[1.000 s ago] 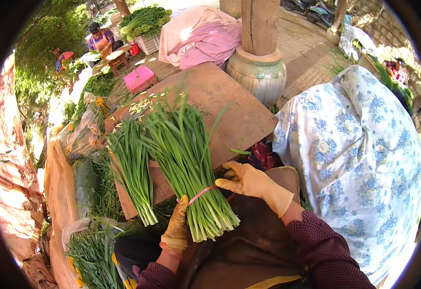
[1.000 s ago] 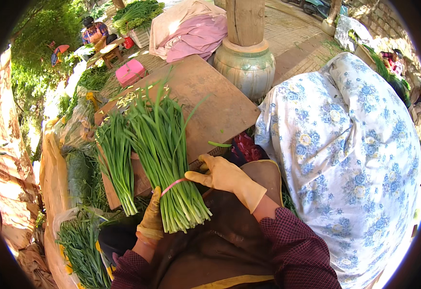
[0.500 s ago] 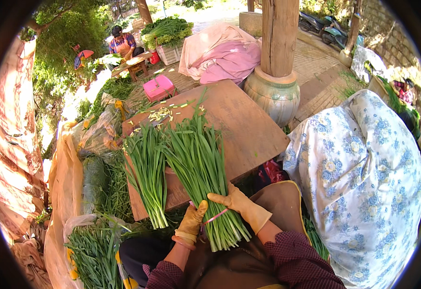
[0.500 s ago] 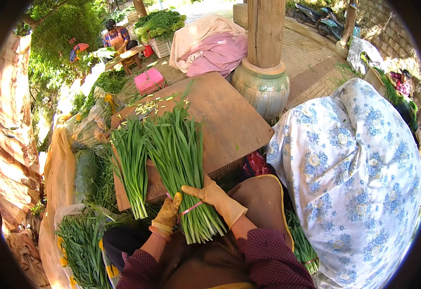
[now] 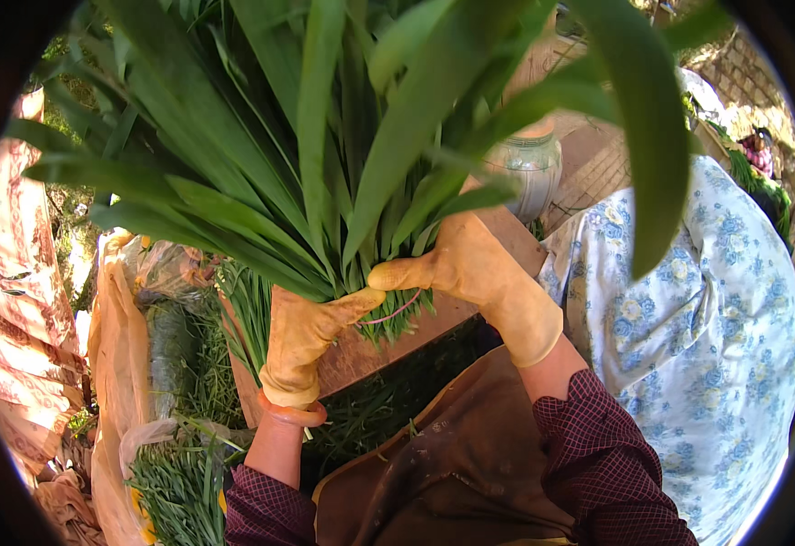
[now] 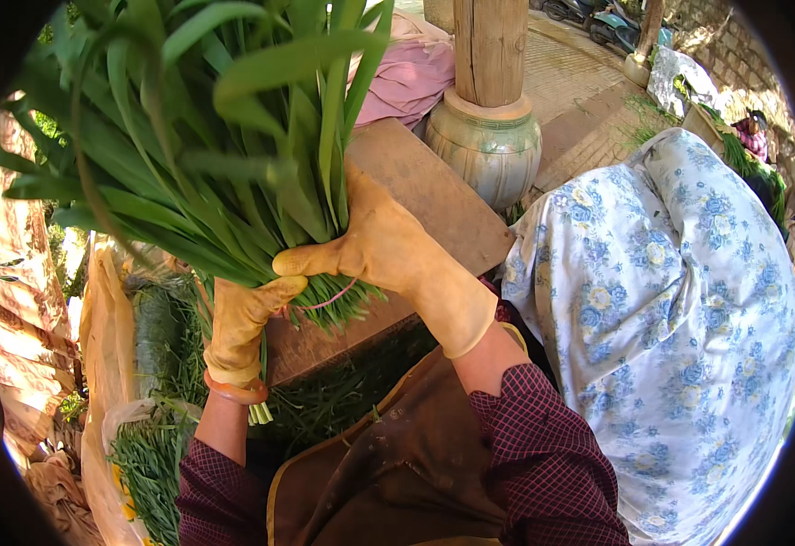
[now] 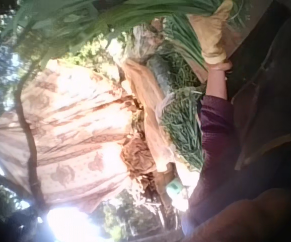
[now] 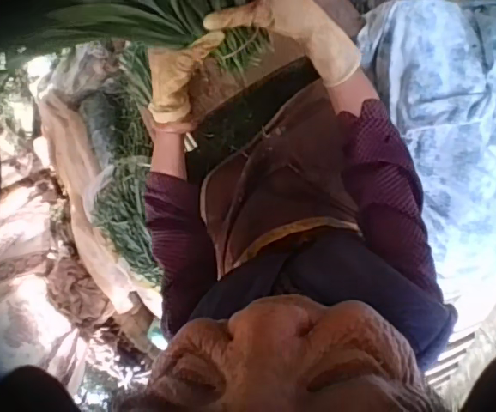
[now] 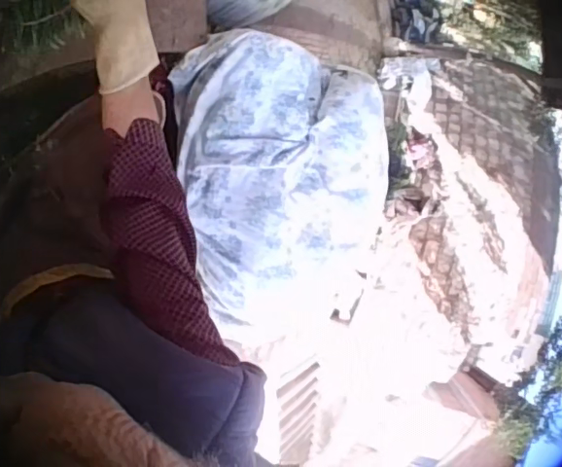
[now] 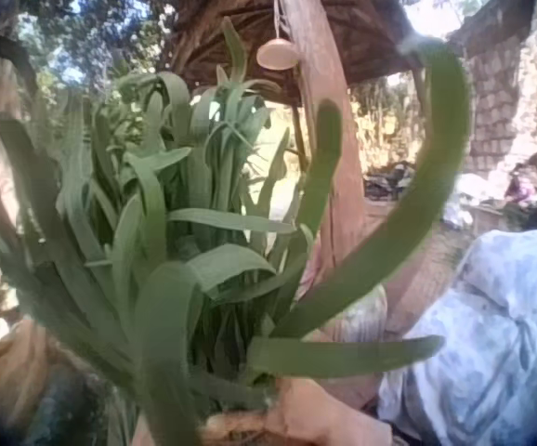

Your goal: The person gathers green onions, aligns them into bundles, and ties them with rubber bands. They then trim the root ends of the bundles with a knife on a wooden board and place the finished bundles into a plastic bag.

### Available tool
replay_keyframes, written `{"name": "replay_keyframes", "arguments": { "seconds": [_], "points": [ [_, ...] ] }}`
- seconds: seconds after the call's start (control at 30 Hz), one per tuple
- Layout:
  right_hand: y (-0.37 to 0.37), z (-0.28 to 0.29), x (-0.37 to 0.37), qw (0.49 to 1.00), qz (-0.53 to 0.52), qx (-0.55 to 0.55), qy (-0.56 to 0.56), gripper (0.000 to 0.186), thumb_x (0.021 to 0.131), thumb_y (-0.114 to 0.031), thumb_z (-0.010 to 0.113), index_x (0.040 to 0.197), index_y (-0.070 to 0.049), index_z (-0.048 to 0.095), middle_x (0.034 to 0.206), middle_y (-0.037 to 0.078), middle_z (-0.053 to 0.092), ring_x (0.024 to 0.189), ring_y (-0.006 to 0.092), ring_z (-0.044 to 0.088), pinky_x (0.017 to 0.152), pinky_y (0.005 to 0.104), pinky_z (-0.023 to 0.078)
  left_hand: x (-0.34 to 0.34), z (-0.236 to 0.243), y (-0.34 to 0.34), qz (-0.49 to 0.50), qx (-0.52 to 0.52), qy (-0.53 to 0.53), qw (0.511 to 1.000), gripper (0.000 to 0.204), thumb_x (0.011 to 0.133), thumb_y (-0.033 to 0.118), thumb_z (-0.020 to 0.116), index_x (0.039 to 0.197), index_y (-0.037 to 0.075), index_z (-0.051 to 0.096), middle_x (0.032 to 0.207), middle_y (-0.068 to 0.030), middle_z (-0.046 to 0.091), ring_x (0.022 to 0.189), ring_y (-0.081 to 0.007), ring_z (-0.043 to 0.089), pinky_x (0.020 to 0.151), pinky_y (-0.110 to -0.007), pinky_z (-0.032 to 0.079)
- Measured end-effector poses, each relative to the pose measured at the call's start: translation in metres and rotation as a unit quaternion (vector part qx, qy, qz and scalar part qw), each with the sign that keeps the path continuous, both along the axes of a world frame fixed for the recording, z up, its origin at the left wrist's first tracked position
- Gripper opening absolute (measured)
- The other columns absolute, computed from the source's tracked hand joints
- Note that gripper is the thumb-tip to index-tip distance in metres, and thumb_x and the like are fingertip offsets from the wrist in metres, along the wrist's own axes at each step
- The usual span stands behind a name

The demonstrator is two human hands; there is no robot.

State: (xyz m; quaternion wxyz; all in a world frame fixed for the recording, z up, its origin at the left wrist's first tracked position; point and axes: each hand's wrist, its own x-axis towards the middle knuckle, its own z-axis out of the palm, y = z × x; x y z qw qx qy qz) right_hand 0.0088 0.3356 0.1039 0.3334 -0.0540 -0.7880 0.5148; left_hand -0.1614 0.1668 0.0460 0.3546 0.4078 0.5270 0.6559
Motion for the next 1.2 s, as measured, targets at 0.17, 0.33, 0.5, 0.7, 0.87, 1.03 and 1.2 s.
{"name": "replay_keyframes", "arguments": {
  "seconds": [0.17, 0.33, 0.5, 0.7, 0.87, 1.03, 1.2],
  "points": [
    [-0.011, -0.053, -0.032, 0.995, -0.002, -0.094, -0.04, 0.058, 0.09, -0.036, 0.07, 0.136, -0.004, 0.053, 0.126, 0.014, 0.064, 0.116, 0.0288, 0.062, 0.1, 0.0428, 0.05, -0.029, -0.071, 0.015, 0.084, -0.131, 0.412, 0.898, 0.024, 0.094, 0.01, 0.061, 0.115, -0.002, 0.066, 0.112, -0.0117, 0.073, 0.097, -0.0218, 0.069, 0.083, -0.037, 0.054],
    [0.01, -0.071, -0.037, 0.99, -0.072, 0.106, -0.057, 0.058, 0.084, -0.034, 0.079, 0.131, -0.006, 0.059, 0.12, 0.012, 0.069, 0.11, 0.0298, 0.065, 0.095, 0.0408, 0.052, -0.024, -0.058, 0.022, 0.062, -0.02, 0.192, 0.979, 0.017, 0.09, 0.006, 0.061, 0.095, -0.005, 0.073, 0.1, -0.0138, 0.076, 0.087, -0.0169, 0.069, 0.078, -0.032, 0.055],
    [0.017, -0.09, -0.058, 0.993, -0.116, -0.002, 0.016, 0.059, 0.079, -0.029, 0.085, 0.127, -0.004, 0.06, 0.113, 0.011, 0.072, 0.106, 0.0299, 0.067, 0.092, 0.0385, 0.053, -0.005, -0.036, 0.05, 0.124, 0.025, 0.217, 0.968, 0.018, 0.095, 0.002, 0.059, 0.103, -0.012, 0.068, 0.105, -0.0161, 0.073, 0.093, -0.0182, 0.071, 0.084, -0.027, 0.057],
    [0.015, -0.111, -0.068, 0.981, -0.187, 0.05, 0.026, 0.054, 0.082, -0.028, 0.085, 0.124, -0.003, 0.062, 0.109, 0.011, 0.072, 0.102, 0.0259, 0.069, 0.089, 0.0377, 0.055, -0.009, -0.043, 0.045, 0.146, 0.056, 0.265, 0.951, 0.041, 0.098, 0.006, 0.059, 0.131, -0.015, 0.049, 0.117, -0.0229, 0.067, 0.102, -0.0236, 0.068, 0.092, -0.034, 0.058],
    [0.004, -0.087, -0.068, 0.991, -0.101, -0.06, 0.071, 0.054, 0.077, -0.021, 0.088, 0.122, -0.002, 0.063, 0.11, 0.011, 0.073, 0.101, 0.0214, 0.068, 0.089, 0.0363, 0.054, -0.009, -0.034, 0.042, 0.144, 0.062, 0.061, 0.986, 0.026, 0.089, -0.003, 0.072, 0.113, -0.01, 0.065, 0.113, -0.0135, 0.072, 0.098, -0.0164, 0.068, 0.087, -0.03, 0.057],
    [-0.004, -0.071, -0.062, 0.991, -0.087, -0.102, 0.0, 0.062, 0.076, -0.016, 0.089, 0.127, 0.0, 0.058, 0.114, 0.013, 0.072, 0.103, 0.0194, 0.067, 0.091, 0.0362, 0.055, 0.006, -0.004, 0.037, 0.175, 0.018, 0.214, 0.961, 0.025, 0.085, -0.005, 0.075, 0.109, -0.009, 0.068, 0.103, -0.0109, 0.075, 0.088, -0.0129, 0.069, 0.079, -0.028, 0.056],
    [-0.007, -0.03, -0.052, 0.993, -0.106, -0.045, 0.004, 0.065, 0.074, -0.01, 0.09, 0.129, 0.001, 0.057, 0.115, 0.011, 0.071, 0.103, 0.0192, 0.067, 0.09, 0.0348, 0.055, 0.034, 0.022, 0.024, 0.18, 0.059, 0.105, 0.976, 0.028, 0.088, -0.008, 0.071, 0.115, -0.006, 0.066, 0.11, -0.007, 0.072, 0.092, -0.0116, 0.067, 0.083, -0.027, 0.055]
  ]
}}
